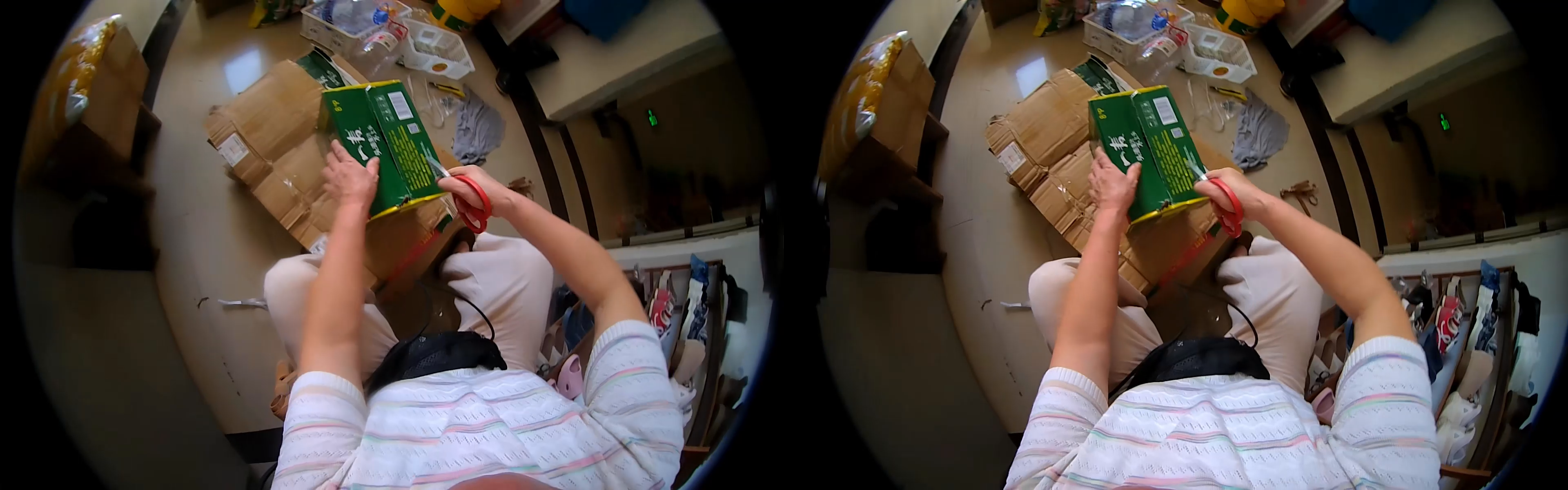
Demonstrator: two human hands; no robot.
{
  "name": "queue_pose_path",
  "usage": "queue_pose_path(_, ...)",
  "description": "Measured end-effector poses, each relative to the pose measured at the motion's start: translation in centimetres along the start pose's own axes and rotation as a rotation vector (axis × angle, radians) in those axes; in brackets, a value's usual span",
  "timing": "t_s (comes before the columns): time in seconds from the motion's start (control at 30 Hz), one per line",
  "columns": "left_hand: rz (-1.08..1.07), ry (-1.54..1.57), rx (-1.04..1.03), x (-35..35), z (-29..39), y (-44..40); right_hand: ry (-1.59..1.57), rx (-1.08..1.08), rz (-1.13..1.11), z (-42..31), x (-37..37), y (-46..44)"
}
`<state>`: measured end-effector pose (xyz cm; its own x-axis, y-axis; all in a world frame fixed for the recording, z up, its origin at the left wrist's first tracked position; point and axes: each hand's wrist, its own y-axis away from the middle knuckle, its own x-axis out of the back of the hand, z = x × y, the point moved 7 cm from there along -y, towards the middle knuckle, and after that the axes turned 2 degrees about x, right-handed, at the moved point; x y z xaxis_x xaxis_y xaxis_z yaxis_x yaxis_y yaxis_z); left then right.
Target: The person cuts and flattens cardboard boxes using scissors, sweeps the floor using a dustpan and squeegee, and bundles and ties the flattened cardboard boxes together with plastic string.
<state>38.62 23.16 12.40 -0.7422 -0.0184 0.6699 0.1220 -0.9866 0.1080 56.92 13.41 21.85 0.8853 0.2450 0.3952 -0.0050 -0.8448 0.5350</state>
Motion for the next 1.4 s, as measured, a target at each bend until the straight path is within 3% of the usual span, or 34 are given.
queue_pose_path(0.07, 0.193, -0.208, -0.178, 1.1, 2.4, 0.8, 0.045, 0.0, 0.274, 1.9, 1.9, -1.9)
queue_pose_path(0.13, 0.325, -0.356, -0.414, 0.3, 4.2, 1.1, 0.395, 0.044, 0.507, 6.0, 3.4, -5.3)
queue_pose_path(0.2, 0.233, -0.435, -0.5, -1.4, 5.5, 1.2, 0.489, -0.039, 0.508, 6.2, 2.2, -5.5)
queue_pose_path(0.27, 0.22, -0.421, -0.529, -1.7, 7.1, 1.1, 0.435, -0.129, 0.356, 6.2, 1.5, -5.4)
queue_pose_path(0.33, 0.129, -0.448, -0.464, -2.6, 7.8, 0.2, 0.561, -0.167, 0.327, 7.2, 1.8, -6.4)
queue_pose_path(0.4, 0.03, -0.348, -0.27, -4.1, 7.6, -1.5, 0.6, -0.16, 0.317, 7.8, 1.4, -6.9)
queue_pose_path(0.47, -0.188, -0.085, -0.105, -2.7, 8.6, -1.3, 0.593, -0.144, 0.277, 6.5, 0.8, -5.9)
queue_pose_path(0.67, -0.047, 0.159, 0.054, -4.9, 6.5, -3.3, 0.654, -0.182, 0.339, 6.4, 1.3, -5.9)
queue_pose_path(0.73, -0.224, 0.277, 0.143, -3.6, 6.4, -4.3, 0.679, -0.187, 0.33, 6.2, 1.3, -5.6)
queue_pose_path(0.8, -0.29, 0.251, 0.182, -3.2, 6.4, -4.6, 0.564, -0.124, 0.329, 6.1, 0.5, -4.8)
queue_pose_path(0.87, -0.136, 0.247, 0.142, -3.2, 5.9, -4.7, 0.528, -0.083, 0.328, 5.7, -0.8, -3.8)
queue_pose_path(0.93, -0.149, 0.253, 0.048, -2.7, 6.7, -4.0, 0.458, -0.046, 0.327, 6.6, -2.0, -2.4)
queue_pose_path(0.97, -0.141, 0.264, -0.042, -2.2, 7.3, -3.4, 0.404, 0.072, 0.374, 6.6, -2.6, -1.3)
queue_pose_path(1.07, -0.284, 0.451, -0.134, 0.7, 8.5, -1.3, -0.137, -0.101, 0.139, 7.1, -3.5, 2.6)
queue_pose_path(1.13, -0.358, 0.643, -0.172, 1.3, 8.2, -0.5, -0.218, -0.048, 0.188, 6.0, -1.3, 5.9)
queue_pose_path(1.17, -0.438, 0.776, -0.145, 1.7, 8.4, 0.1, -0.152, 0.007, 0.249, 6.5, 0.9, 6.9)
queue_pose_path(1.23, -0.48, 0.728, -0.176, 1.3, 7.9, 0.3, -0.038, 0.192, 0.381, 5.5, 6.1, 8.8)
queue_pose_path(1.27, -0.524, 0.665, -0.185, 2.1, 8.4, 1.1, 0.138, 0.256, 0.431, 4.3, 8.6, 9.8)
queue_pose_path(1.3, -0.553, 0.596, -0.204, 2.9, 9.1, 2.0, 0.527, 0.421, 0.572, 1.3, 10.4, 11.1)
queue_pose_path(1.33, -0.593, 0.586, -0.242, 2.9, 9.5, 2.7, 0.687, 0.355, 0.593, -1.6, 11.1, 12.1)
queue_pose_path(1.4, -0.677, 0.507, -0.318, 3.5, 10.9, 4.4, 0.981, 0.452, 0.609, -5.5, 11.5, 13.3)
